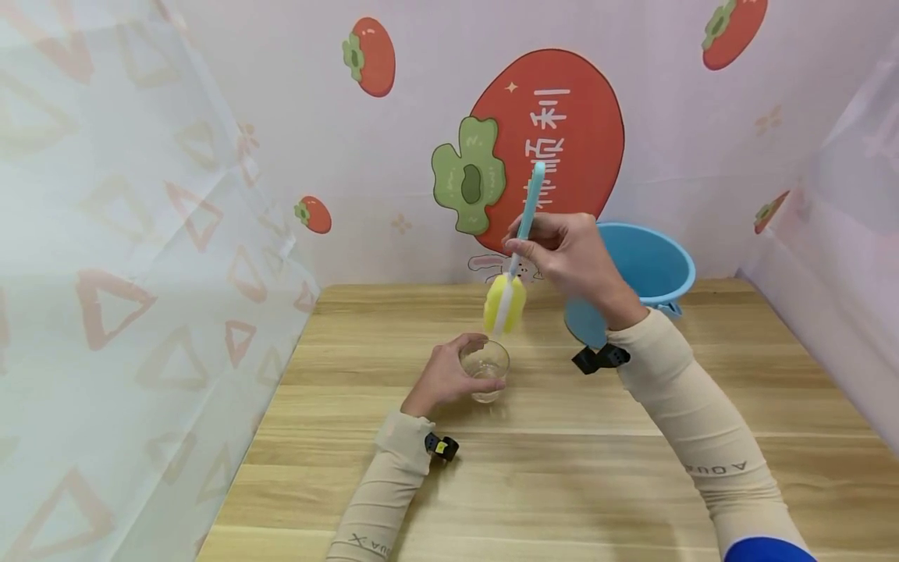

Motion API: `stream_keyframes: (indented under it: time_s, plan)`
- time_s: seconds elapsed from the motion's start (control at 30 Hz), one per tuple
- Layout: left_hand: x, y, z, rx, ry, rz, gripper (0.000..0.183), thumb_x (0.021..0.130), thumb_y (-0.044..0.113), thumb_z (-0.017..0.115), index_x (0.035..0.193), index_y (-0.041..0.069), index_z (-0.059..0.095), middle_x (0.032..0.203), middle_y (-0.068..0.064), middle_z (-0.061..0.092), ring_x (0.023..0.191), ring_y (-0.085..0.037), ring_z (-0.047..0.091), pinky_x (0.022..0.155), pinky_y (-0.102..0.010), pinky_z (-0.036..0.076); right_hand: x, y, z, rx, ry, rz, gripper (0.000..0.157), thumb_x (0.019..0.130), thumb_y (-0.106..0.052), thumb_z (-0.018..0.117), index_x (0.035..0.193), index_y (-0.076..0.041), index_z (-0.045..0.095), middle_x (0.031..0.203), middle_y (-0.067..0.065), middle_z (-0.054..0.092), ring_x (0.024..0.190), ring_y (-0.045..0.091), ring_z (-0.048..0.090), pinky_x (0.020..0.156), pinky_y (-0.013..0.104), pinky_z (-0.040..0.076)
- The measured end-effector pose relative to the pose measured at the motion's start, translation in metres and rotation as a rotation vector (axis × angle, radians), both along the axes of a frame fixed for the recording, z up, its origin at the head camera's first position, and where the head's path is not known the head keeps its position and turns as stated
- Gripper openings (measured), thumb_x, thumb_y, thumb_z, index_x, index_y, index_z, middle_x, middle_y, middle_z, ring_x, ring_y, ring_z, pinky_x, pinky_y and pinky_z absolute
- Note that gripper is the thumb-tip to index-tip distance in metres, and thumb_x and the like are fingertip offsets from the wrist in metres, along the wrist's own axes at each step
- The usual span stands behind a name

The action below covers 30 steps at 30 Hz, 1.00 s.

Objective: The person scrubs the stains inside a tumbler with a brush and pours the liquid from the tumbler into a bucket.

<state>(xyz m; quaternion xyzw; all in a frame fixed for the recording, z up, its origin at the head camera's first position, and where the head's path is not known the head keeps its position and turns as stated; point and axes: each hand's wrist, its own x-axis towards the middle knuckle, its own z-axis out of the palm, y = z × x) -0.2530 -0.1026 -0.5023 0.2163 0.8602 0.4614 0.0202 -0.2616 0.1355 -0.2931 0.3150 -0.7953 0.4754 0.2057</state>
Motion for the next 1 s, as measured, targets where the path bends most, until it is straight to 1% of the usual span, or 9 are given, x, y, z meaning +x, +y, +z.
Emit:
stream_keyframes:
  time_s: [0.13, 0.27, 0.33, 0.43, 0.57, 0.7, 0.8, 0.9, 1.0]
  plan:
    - [-0.001, 0.0, -0.001, 0.004, 0.007, -0.01, 0.091, 0.07, 0.052, 0.097, 0.145, 0.016, 0.06, 0.143, -0.009, 0.069, 0.136, -0.025, 0.063, 0.114, -0.052, 0.049, -0.004, 0.006, 0.011, 0.0, 0.058, 0.031, 0.018, 0.093, 0.0, 0.077, 0.111, 0.0, 0.076, 0.101, 0.011, 0.08, 0.088, 0.019, 0.08, 0.082, 0.019, 0.061]
    - [0.0, 0.0, -0.001, 0.0, 0.005, -0.011, 0.09, 0.07, 0.051, 0.097, 0.145, 0.019, 0.061, 0.143, -0.01, 0.069, 0.136, -0.025, 0.063, 0.114, -0.052, 0.049, -0.006, 0.011, 0.012, 0.044, 0.138, 0.044, 0.022, 0.092, 0.004, 0.076, 0.113, 0.002, 0.076, 0.103, 0.013, 0.08, 0.091, 0.018, 0.08, 0.084, 0.015, 0.058]
    - [0.0, 0.0, -0.001, -0.004, 0.006, -0.009, 0.088, 0.07, 0.05, 0.098, 0.144, 0.02, 0.061, 0.142, -0.01, 0.069, 0.136, -0.025, 0.063, 0.114, -0.053, 0.049, -0.007, 0.013, 0.01, 0.086, 0.207, 0.047, 0.024, 0.089, 0.006, 0.078, 0.113, 0.002, 0.076, 0.102, 0.013, 0.081, 0.093, 0.02, 0.081, 0.085, 0.013, 0.057]
    - [-0.001, 0.001, -0.001, -0.002, 0.017, -0.011, 0.088, 0.07, 0.048, 0.098, 0.144, 0.018, 0.061, 0.142, -0.01, 0.07, 0.136, -0.027, 0.063, 0.113, -0.054, 0.049, -0.011, 0.015, 0.002, 0.198, 0.35, 0.058, 0.025, 0.084, 0.006, 0.082, 0.109, 0.001, 0.077, 0.1, 0.013, 0.081, 0.091, 0.023, 0.081, 0.08, 0.018, 0.06]
    - [-0.002, 0.001, -0.001, 0.017, 0.015, -0.021, 0.09, 0.07, 0.046, 0.099, 0.145, 0.014, 0.061, 0.142, -0.011, 0.069, 0.136, -0.027, 0.063, 0.113, -0.054, 0.049, -0.011, 0.019, -0.02, 0.395, 0.466, 0.131, 0.03, 0.082, 0.001, 0.085, 0.11, -0.001, 0.074, 0.1, 0.011, 0.08, 0.089, 0.024, 0.08, 0.077, 0.036, 0.064]
    - [-0.001, 0.001, -0.002, 0.03, -0.011, -0.027, 0.09, 0.07, 0.044, 0.099, 0.145, 0.013, 0.06, 0.144, -0.012, 0.068, 0.137, -0.027, 0.063, 0.114, -0.051, 0.049, -0.003, 0.025, -0.052, 0.633, 0.549, 0.228, 0.043, 0.083, 0.006, 0.083, 0.12, -0.005, 0.065, 0.105, 0.009, 0.079, 0.085, 0.023, 0.079, 0.073, 0.036, 0.064]
    - [-0.001, 0.0, -0.003, 0.031, -0.016, -0.034, 0.092, 0.07, 0.045, 0.099, 0.146, 0.012, 0.06, 0.146, -0.013, 0.066, 0.137, -0.028, 0.062, 0.114, -0.052, 0.049, 0.003, 0.031, -0.077, 0.785, 0.634, 0.313, 0.05, 0.082, 0.01, 0.082, 0.127, -0.002, 0.063, 0.116, 0.012, 0.079, 0.09, 0.025, 0.08, 0.073, 0.035, 0.064]
    - [-0.001, -0.001, -0.003, 0.027, 0.003, -0.042, 0.092, 0.071, 0.046, 0.098, 0.147, 0.011, 0.059, 0.145, -0.015, 0.066, 0.137, -0.03, 0.063, 0.114, -0.052, 0.049, 0.01, 0.036, -0.099, 0.903, 0.702, 0.389, 0.046, 0.086, 0.004, 0.08, 0.129, 0.001, 0.066, 0.123, 0.015, 0.077, 0.102, 0.027, 0.079, 0.077, 0.035, 0.064]
    - [-0.003, -0.002, -0.002, 0.025, 0.027, -0.039, 0.091, 0.071, 0.044, 0.098, 0.146, 0.011, 0.06, 0.143, -0.016, 0.068, 0.135, -0.031, 0.064, 0.113, -0.052, 0.05, 0.014, 0.038, -0.118, 1.025, 0.83, 0.42, 0.032, 0.098, -0.001, 0.07, 0.13, 0.0, 0.068, 0.125, 0.014, 0.076, 0.111, 0.024, 0.077, 0.083, 0.033, 0.064]
